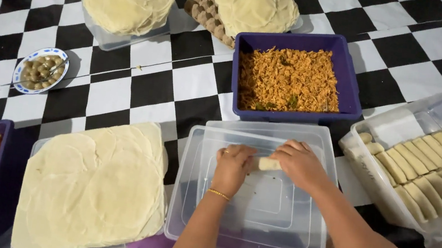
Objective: Assembling spring rolls by placing filling on wrappers and rolling them into cylinders
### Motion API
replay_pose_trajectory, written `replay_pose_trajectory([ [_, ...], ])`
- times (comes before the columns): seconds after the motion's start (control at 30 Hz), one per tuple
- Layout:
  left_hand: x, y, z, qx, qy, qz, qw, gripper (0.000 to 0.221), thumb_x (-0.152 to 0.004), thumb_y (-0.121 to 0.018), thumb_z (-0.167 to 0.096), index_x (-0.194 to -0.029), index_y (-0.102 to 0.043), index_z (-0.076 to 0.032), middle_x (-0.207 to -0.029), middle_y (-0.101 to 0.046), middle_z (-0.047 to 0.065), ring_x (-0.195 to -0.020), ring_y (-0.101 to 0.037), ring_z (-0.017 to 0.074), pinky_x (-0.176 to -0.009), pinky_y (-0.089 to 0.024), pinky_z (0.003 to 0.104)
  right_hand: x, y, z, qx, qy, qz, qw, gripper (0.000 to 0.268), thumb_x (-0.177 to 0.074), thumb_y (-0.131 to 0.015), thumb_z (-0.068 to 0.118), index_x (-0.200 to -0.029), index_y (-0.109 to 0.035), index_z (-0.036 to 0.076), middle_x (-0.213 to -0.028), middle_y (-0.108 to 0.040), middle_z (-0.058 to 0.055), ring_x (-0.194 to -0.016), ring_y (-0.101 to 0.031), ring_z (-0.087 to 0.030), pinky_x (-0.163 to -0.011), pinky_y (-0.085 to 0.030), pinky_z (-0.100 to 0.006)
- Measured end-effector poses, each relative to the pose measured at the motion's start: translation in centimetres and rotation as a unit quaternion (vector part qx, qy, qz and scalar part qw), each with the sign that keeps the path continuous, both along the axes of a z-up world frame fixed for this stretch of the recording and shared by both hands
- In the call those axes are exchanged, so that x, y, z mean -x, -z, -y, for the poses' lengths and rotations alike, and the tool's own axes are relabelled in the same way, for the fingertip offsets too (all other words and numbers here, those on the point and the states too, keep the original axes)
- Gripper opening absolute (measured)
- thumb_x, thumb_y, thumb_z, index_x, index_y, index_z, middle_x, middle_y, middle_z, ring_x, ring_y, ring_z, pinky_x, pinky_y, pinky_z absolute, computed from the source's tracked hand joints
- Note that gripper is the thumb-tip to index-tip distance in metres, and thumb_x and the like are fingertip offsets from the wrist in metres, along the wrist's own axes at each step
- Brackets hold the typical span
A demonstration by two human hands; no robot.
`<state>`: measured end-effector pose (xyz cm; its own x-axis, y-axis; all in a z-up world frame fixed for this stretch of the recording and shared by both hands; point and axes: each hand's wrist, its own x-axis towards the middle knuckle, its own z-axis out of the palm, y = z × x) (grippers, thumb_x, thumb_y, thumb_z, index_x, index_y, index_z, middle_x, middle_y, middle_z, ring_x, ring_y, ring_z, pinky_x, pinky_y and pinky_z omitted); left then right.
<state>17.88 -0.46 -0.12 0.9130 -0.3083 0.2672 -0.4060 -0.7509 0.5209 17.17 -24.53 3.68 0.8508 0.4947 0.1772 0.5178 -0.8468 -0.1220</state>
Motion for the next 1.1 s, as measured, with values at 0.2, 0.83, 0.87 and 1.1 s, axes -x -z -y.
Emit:
replay_pose_trajectory([
  [0.2, 0.0, -0.7, 0.0, -0.106, 0.089, -0.006, 0.99, 0.038, -0.096, -0.066, -0.036, -0.132, -0.065, -0.026, -0.125, -0.065, -0.003, -0.126, -0.054, 0.0195, -0.108, -0.036, 0.046, 0.9, -4.6, -1.1, -0.004, 0.022, -0.054, 0.998, 0.031, -0.087, -0.064, 0.032, -0.116, -0.073, 0.027, -0.123, -0.071, 0.008, -0.125, -0.052, -0.02, -0.098, -0.042, -0.041],
  [0.83, 3.6, -8.0, -0.2, 0.74, 0.097, -0.528, 0.406, 0.088, -0.095, -0.031, -0.082, -0.141, -0.05, -0.01, -0.121, -0.07, 0.018, -0.107, -0.073, 0.0348, -0.085, -0.063, 0.052, 4.9, -8.0, -7.5, -0.18, -0.049, 0.027, 0.982, 0.089, -0.094, -0.039, 0.074, -0.156, -0.043, 0.011, -0.159, -0.037, -0.022, -0.142, -0.034, -0.049, -0.114, -0.026, -0.057],
  [0.87, 3.5, -8.1, -0.4, 0.748, 0.086, -0.528, 0.393, 0.089, -0.094, -0.027, -0.085, -0.136, -0.052, -0.01, -0.122, -0.069, 0.018, -0.11, -0.072, 0.0359, -0.087, -0.062, 0.052, 4.7, -8.0, -7.5, -0.167, -0.031, 0.025, 0.985, 0.089, -0.094, -0.039, 0.074, -0.156, -0.044, 0.011, -0.161, -0.035, -0.023, -0.143, -0.032, -0.05, -0.113, -0.025, -0.058],
  [1.1, 2.8, -7.6, -1.7, 0.803, 0.038, -0.507, 0.311, 0.09, -0.088, -0.029, -0.091, -0.118, -0.059, -0.012, -0.121, -0.071, 0.014, -0.116, -0.069, 0.0337, -0.098, -0.059, 0.046, 4.9, -6.5, -6.6, -0.149, -0.044, 0.14, 0.978, 0.028, -0.088, -0.073, 0.052, -0.1, -0.07, 0.027, -0.09, -0.06, 0.007, -0.091, -0.063, -0.019, -0.083, -0.044, -0.037],
])
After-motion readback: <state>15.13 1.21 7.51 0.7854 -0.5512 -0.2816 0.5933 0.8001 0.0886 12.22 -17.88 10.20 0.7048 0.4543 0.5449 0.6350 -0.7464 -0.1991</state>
